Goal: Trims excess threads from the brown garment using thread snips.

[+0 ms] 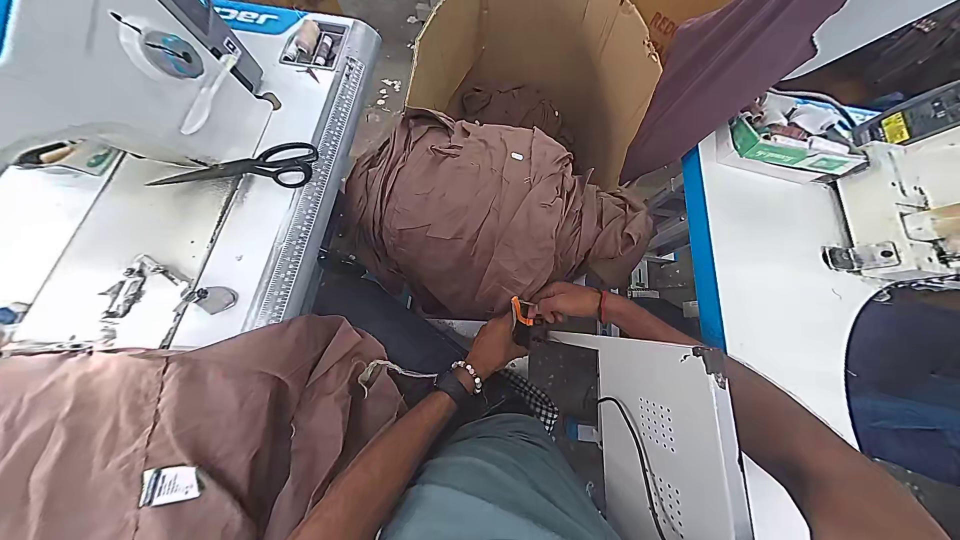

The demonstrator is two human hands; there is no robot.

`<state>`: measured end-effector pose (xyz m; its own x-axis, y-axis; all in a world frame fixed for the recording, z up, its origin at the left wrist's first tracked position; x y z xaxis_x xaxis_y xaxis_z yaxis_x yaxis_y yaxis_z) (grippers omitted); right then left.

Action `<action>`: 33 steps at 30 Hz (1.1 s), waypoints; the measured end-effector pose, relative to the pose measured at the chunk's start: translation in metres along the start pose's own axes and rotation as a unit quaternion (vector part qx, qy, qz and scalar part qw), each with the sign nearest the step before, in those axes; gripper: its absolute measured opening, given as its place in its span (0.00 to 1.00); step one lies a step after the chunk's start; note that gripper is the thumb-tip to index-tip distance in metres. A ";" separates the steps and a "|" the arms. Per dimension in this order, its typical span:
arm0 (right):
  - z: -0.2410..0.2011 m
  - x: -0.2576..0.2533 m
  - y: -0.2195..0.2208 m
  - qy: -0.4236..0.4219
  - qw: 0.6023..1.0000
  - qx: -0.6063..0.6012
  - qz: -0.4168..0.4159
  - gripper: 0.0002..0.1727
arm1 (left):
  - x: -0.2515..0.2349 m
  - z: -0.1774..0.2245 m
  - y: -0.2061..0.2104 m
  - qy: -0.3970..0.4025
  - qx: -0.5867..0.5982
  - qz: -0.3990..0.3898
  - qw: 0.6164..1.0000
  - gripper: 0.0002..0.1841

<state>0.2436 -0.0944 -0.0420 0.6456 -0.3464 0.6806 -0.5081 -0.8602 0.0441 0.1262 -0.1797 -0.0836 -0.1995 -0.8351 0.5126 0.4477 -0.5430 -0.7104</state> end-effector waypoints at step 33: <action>0.024 -0.039 -0.014 0.115 0.987 0.076 0.083 0.17 | 0.054 0.006 0.002 -0.062 -0.334 -0.136 0.931 0.13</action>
<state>0.2391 -0.0779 -0.0866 0.4051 -0.4084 0.8180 -0.4930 -0.8510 -0.1808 0.1220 -0.2253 -0.0545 -0.1059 -0.6650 0.7393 -0.2556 -0.7003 -0.6666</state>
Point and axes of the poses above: each hand's wrist, its own x-axis away from the middle knuckle, its own y-axis out of the palm, z = x × y, the point moved 8 cm from there along -x, towards the middle knuckle, and after that the axes turned 14 degrees about -x, right-handed, at the moved point
